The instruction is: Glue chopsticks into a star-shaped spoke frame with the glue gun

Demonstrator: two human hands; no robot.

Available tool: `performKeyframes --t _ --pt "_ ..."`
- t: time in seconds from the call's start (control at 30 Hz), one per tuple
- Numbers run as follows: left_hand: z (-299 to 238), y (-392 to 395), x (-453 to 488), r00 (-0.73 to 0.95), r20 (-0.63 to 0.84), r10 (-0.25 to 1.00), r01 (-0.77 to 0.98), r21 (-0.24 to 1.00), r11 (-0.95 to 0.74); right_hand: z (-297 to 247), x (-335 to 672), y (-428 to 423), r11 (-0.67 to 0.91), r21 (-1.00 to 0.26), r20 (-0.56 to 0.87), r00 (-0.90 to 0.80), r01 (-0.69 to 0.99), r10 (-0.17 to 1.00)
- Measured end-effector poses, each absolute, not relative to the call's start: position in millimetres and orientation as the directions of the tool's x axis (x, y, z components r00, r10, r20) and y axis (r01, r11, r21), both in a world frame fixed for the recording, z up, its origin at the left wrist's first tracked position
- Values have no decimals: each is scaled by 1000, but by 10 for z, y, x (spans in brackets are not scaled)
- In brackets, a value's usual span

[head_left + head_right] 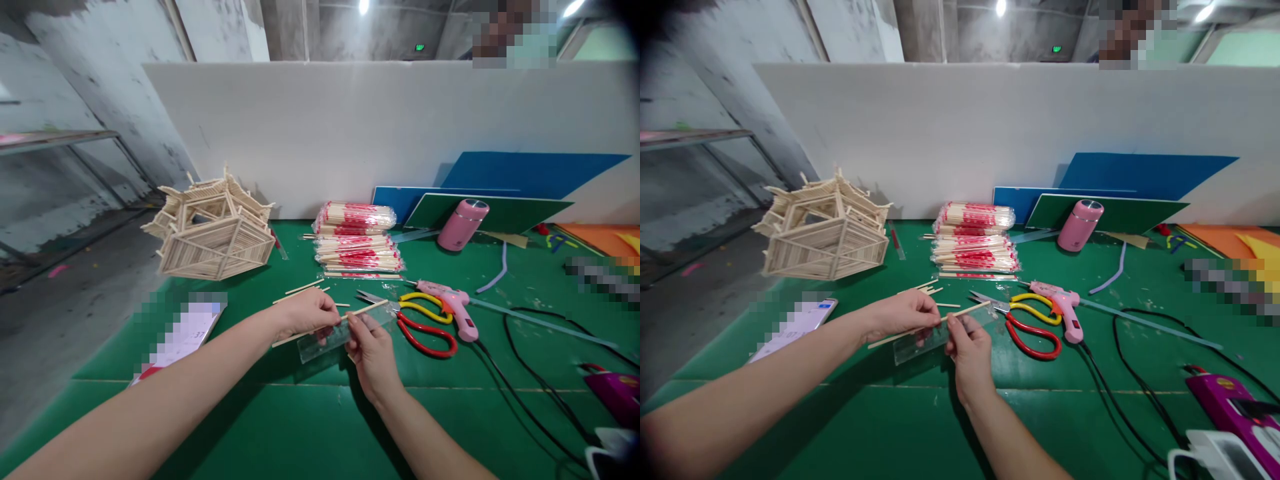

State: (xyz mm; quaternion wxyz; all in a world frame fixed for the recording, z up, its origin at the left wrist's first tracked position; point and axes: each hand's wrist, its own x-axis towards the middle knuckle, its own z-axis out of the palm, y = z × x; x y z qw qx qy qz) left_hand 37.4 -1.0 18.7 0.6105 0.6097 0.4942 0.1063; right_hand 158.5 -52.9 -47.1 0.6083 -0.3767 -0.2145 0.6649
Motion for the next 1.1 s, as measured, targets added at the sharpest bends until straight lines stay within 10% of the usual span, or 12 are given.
performKeyframes --t 1.1 --pt "207 -68 394 416 -408 813 458 866 200 -516 1585 -524 -50 -842 -148 141 -537 979"
